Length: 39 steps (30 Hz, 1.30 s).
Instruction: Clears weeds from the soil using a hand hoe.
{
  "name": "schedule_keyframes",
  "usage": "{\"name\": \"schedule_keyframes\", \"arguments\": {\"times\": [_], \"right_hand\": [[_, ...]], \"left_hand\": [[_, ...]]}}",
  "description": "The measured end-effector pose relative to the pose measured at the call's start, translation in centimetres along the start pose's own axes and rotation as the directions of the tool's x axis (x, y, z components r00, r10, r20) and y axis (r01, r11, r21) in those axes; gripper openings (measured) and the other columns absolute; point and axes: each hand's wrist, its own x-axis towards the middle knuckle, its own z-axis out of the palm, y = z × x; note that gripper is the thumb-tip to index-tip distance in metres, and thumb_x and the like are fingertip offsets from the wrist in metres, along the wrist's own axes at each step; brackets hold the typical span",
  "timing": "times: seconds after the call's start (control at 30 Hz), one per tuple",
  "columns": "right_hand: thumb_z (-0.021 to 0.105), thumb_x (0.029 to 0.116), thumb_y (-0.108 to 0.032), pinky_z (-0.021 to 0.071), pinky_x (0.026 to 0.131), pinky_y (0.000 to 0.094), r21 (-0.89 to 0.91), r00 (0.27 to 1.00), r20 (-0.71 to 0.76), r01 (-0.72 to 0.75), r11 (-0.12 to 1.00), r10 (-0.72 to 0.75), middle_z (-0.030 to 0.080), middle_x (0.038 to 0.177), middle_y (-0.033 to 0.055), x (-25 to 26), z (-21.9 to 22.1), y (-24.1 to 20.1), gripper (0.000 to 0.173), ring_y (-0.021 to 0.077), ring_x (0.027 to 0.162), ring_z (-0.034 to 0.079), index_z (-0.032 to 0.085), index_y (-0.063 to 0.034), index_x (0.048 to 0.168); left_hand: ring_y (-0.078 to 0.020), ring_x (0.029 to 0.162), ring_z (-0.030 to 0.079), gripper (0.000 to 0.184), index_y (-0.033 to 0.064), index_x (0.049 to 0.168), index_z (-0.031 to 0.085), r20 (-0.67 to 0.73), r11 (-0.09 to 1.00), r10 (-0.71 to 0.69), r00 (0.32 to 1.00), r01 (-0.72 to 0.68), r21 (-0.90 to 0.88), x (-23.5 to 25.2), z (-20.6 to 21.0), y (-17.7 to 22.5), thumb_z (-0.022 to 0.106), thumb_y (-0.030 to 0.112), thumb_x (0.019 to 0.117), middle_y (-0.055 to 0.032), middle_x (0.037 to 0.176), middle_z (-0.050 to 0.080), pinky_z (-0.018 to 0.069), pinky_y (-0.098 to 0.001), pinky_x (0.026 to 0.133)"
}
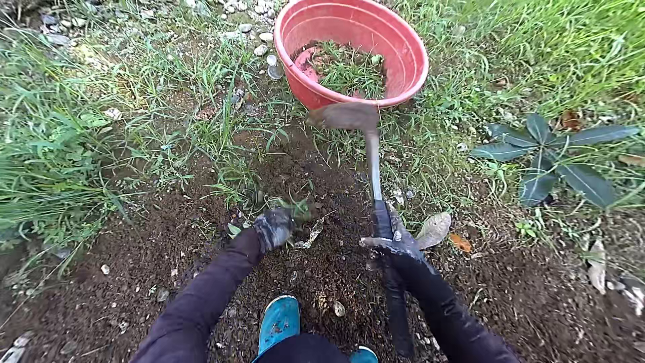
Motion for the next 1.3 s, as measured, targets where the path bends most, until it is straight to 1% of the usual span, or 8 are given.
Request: {"name": "schedule_keyframes", "arguments": {"times": [0.1, 0.2, 0.33, 0.5, 0.67, 0.83, 1.1, 1.3], "right_hand": [[0.074, 0.0847, -0.005, 0.058, 0.055, 0.0433, -0.114, 0.997, 0.029, -0.064, 0.991, 0.067, 0.063, 0.102, 0.0186, 0.3, 1.6, 1.9, 0.101, 0.0246, 0.064, 0.065, 0.012, -0.0207, 0.163], [0.077, 0.0838, -0.013, 0.0523, 0.086, 0.0629, -0.575, 0.967, 0.173, -0.056, 0.817, 0.189, 0.064, 0.123, 0.0296, 1.5, 0.6, 4.6, 0.109, 0.0441, 0.099, 0.067, 0.006, -0.0273, 0.166], [0.078, 0.0814, -0.009, 0.0547, 0.069, 0.0559, -0.485, 0.978, 0.142, -0.063, 0.872, 0.149, 0.064, 0.115, 0.0264, 1.3, 0.5, 3.7, 0.109, 0.0364, 0.079, 0.066, 0.012, -0.0313, 0.165], [0.077, 0.0788, -0.009, 0.0553, 0.056, 0.0441, -0.187, 1.0, 0.025, 0.023, 0.982, -0.019, 0.062, 0.113, 0.0205, 1.2, 1.7, 0.1, 0.109, 0.0254, 0.067, 0.063, 0.013, -0.0271, 0.165], [0.071, 0.0863, 0.0, 0.0564, 0.048, 0.0365, 0.134, 0.998, 0.005, 0.068, 0.989, -0.069, 0.062, 0.1, 0.0157, 2.9, 5.4, -2.1, 0.101, 0.0193, 0.057, 0.062, 0.01, -0.0217, 0.164], [0.075, 0.0839, -0.01, 0.0546, 0.082, 0.0589, -0.48, 0.967, 0.236, 0.032, 0.877, 0.094, 0.064, 0.122, 0.0267, 4.5, 5.4, 1.3, 0.106, 0.0392, 0.095, 0.068, 0.009, -0.0268, 0.165], [0.07, 0.0876, 0.0, 0.0572, 0.051, 0.0377, 0.104, 0.997, 0.082, 0.001, 0.995, -0.009, 0.062, 0.099, 0.0154, 3.1, 7.2, -0.6, 0.095, 0.0201, 0.06, 0.063, 0.013, -0.0178, 0.162], [0.078, 0.0805, -0.009, 0.0554, 0.07, 0.0594, -0.51, 0.937, 0.295, -0.01, 0.86, 0.185, 0.062, 0.121, 0.0271, 2.1, 2.9, 1.8, 0.109, 0.0392, 0.084, 0.067, 0.012, -0.0329, 0.165]], "left_hand": [[-0.0435, 0.127, 0.059, 0.04, -0.0034, 0.134, 0.06, 0.126, 1.0, 0.03, 0.992, -0.031, 0.007, -2.5, 1.4, 1.3, 0.053, 0.023, 0.1049, -0.0285, 0.131, 0.063, 0.044, -0.0624, 0.107], [-0.0465, 0.132, 0.054, 0.043, -0.0046, 0.143, 0.053, 0.12, 0.986, -0.03, 0.992, 0.01, 0.165, -2.5, 0.2, 3.1, 0.053, 0.014, 0.1041, -0.03, 0.143, 0.054, 0.0435, -0.0636, 0.107], [-0.0502, 0.113, 0.064, 0.053, -0.001, 0.151, 0.042, -0.322, 0.961, -0.158, 0.934, 0.22, 0.167, 4.9, -3.2, 0.4, 0.054, 0.017, 0.1026, -0.0313, 0.127, 0.064, 0.0509, -0.0668, 0.094], [-0.0482, 0.13, 0.056, 0.055, 0.0051, 0.154, 0.042, -0.336, 0.855, -0.483, 0.809, 0.518, 0.015, 11.3, -8.6, -1.4, 0.057, 0.02, 0.1028, -0.0278, 0.146, 0.054, 0.0451, -0.0678, 0.104], [-0.0444, 0.125, 0.06, 0.038, 0.0036, 0.135, 0.061, -0.346, 0.854, -0.471, 0.812, 0.518, 0.051, 10.2, -8.1, -2.2, 0.058, 0.023, 0.1019, -0.026, 0.134, 0.063, 0.047, -0.068, 0.099], [-0.0438, 0.125, 0.061, 0.038, 0.0055, 0.136, 0.061, -0.352, 0.882, -0.408, 0.842, 0.463, 0.084, 9.3, -7.4, -3.8, 0.059, 0.02, 0.1006, -0.0232, 0.136, 0.063, 0.0476, -0.0673, 0.099], [-0.0436, 0.126, 0.06, 0.038, 0.0068, 0.137, 0.062, -0.312, 0.927, -0.329, 0.891, 0.367, 0.071, 6.2, -4.6, -3.7, 0.058, 0.019, 0.1014, -0.0227, 0.138, 0.062, 0.0473, -0.067, 0.101], [-0.0467, 0.128, 0.057, 0.039, -0.0034, 0.14, 0.055, 0.088, 0.971, -0.108, 0.99, 0.086, 0.225, -2.3, -2.0, 1.7, 0.05, 0.012, 0.1049, -0.0285, 0.139, 0.057, 0.046, -0.0656, 0.102]]}}
